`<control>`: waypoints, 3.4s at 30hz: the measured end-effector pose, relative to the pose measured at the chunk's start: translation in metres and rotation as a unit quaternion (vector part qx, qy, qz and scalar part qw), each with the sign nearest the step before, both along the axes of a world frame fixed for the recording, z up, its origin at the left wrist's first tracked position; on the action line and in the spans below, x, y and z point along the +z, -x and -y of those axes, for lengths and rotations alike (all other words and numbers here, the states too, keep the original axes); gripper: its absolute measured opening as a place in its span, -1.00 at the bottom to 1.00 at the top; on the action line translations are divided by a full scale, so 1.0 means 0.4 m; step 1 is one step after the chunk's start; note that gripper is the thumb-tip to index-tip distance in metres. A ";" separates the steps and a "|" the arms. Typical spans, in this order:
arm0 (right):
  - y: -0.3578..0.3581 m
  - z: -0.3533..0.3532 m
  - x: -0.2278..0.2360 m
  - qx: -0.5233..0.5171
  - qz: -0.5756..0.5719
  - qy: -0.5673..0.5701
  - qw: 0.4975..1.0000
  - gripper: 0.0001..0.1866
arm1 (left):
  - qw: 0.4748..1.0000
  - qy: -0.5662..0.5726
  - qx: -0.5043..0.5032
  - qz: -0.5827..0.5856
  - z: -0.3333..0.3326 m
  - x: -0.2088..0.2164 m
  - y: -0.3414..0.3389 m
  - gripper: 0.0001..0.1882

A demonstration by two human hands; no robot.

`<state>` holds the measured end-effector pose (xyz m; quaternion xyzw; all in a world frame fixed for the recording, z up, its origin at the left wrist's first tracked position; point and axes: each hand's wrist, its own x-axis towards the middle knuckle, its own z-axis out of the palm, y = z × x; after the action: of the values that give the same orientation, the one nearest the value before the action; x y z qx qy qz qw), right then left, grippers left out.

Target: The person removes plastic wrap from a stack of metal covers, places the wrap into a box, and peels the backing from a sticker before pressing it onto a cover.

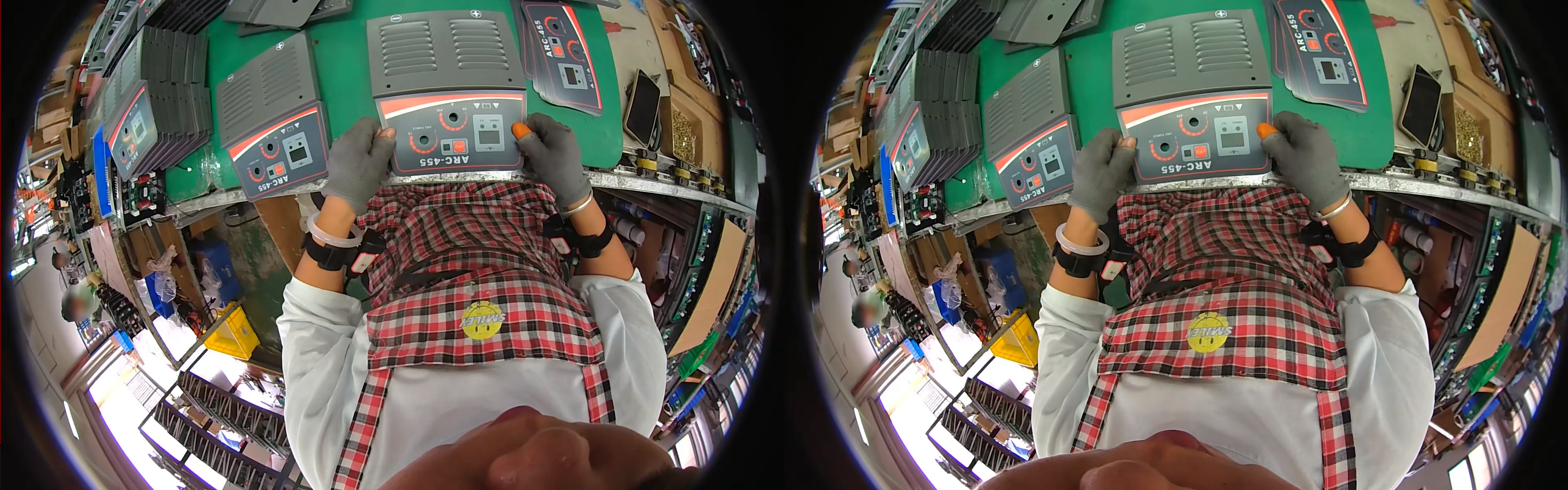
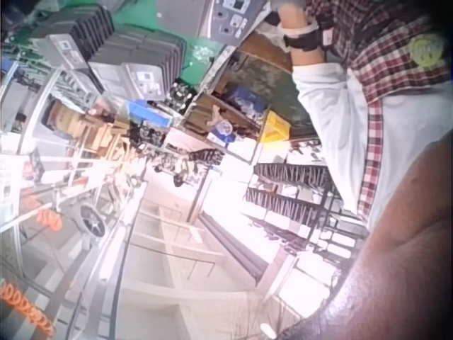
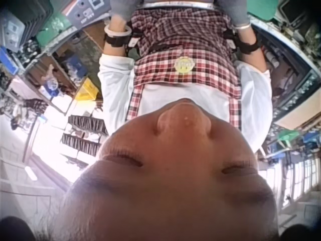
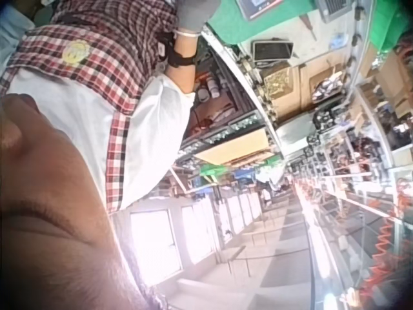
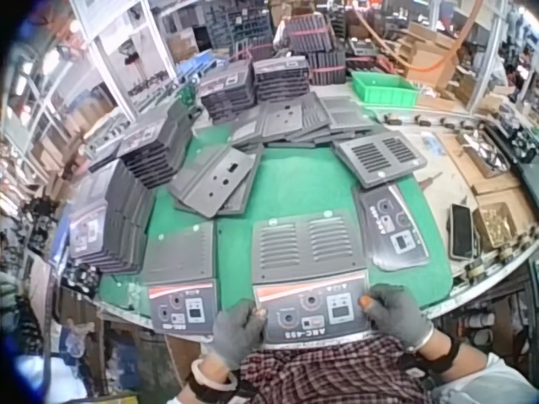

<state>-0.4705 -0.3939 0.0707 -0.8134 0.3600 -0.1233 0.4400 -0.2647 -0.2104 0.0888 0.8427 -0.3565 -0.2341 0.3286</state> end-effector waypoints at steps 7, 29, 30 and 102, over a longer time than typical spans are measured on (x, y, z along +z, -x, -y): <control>0.001 -0.002 -0.002 0.008 -0.007 0.024 1.000 -0.83 | 1.000 -0.006 0.006 -0.005 0.000 -0.002 0.001 -0.73; 0.011 -0.002 0.003 -0.012 -0.005 -0.013 1.000 -0.84 | 0.999 0.003 0.016 0.030 -0.003 -0.019 0.013 -0.75; 0.010 -0.002 0.003 -0.012 -0.002 -0.006 1.000 -0.84 | 0.999 0.003 0.015 0.034 -0.002 -0.019 0.012 -0.75; 0.017 -0.009 -0.001 -0.008 -0.004 0.062 0.998 -0.80 | 0.999 0.008 0.028 0.016 0.003 -0.027 0.021 -0.76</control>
<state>-0.4771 -0.3905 0.0703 -0.8365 0.3597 -0.1458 0.3869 -0.2732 -0.2114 0.0782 0.8534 -0.3402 -0.2083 0.3354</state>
